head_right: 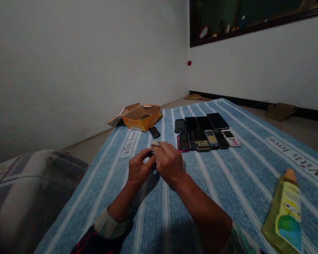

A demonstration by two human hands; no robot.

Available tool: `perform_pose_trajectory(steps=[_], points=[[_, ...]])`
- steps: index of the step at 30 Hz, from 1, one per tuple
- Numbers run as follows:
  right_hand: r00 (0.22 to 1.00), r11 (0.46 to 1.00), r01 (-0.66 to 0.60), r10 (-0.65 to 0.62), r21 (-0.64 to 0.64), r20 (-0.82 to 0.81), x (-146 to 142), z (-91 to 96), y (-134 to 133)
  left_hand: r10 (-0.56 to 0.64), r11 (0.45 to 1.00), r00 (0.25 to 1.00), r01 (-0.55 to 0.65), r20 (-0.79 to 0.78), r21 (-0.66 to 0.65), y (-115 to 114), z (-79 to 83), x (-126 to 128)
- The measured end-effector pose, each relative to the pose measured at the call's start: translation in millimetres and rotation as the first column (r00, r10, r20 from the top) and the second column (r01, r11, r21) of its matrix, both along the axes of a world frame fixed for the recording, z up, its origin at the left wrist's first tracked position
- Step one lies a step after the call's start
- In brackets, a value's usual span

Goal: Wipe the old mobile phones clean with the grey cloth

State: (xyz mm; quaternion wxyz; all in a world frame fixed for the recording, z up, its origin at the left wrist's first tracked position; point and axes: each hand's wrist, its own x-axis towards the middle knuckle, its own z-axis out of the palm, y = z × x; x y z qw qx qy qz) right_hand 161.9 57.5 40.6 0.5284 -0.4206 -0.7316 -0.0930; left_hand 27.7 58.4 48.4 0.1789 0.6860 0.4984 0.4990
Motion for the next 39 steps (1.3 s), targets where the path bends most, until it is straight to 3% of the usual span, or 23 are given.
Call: perform_pose_trajectory(steps=[3, 6, 10, 13, 16, 21, 26, 30, 35, 39], points=[[0.995, 0.999, 0.031, -0.032, 0.015, 0.099, -5, 0.3, -4, 0.011, 1.000, 1.000, -0.011, 0.015, -0.001, 1, 0.1, 0], [0.995, 0.998, 0.054, -0.052, -0.024, 0.087, -2, -5.2, 0, 0.012, 1.000, 0.999, -0.012, 0.030, -0.002, 2, -1.1, -1], [0.993, 0.995, 0.043, -0.052, -0.091, -0.104, 10, -7.6, 11, -0.006, 1.000, 1.000, 0.006, 0.030, -0.001, 1, -2.0, -1], [0.958, 0.997, -0.034, 0.013, -0.071, -0.288, 14, 3.0, 12, -0.005, 1.000, 1.000, 0.005, 0.025, -0.005, 1, -1.8, -1], [0.926, 0.994, -0.104, 0.084, -0.036, -0.368, 10, 18.0, 4, -0.005, 1.000, 1.000, 0.005, 0.022, -0.002, 2, -1.6, -1], [0.977, 0.986, -0.147, 0.131, -0.085, -0.169, -1, 23.6, -7, -0.019, 1.000, 1.000, 0.019, 0.010, -0.003, 1, -1.4, -1], [0.997, 0.992, -0.051, 0.057, -0.114, 0.047, 5, 1.3, 1, -0.002, 1.000, 1.000, 0.002, 0.012, 0.003, -1, 0.4, 1], [0.999, 0.993, 0.035, -0.030, -0.116, 0.038, 19, -11.9, 13, -0.005, 1.000, 1.000, 0.005, 0.010, 0.003, -2, -0.3, 2], [0.983, 0.998, -0.048, 0.039, -0.047, -0.181, 20, 5.9, 12, -0.007, 1.000, 1.000, 0.007, 0.002, 0.016, 1, -1.1, 2], [0.990, 0.989, -0.140, 0.138, -0.049, -0.044, 7, 10.5, 4, -0.003, 1.000, 1.000, 0.004, -0.024, 0.016, 0, 0.8, 2]])
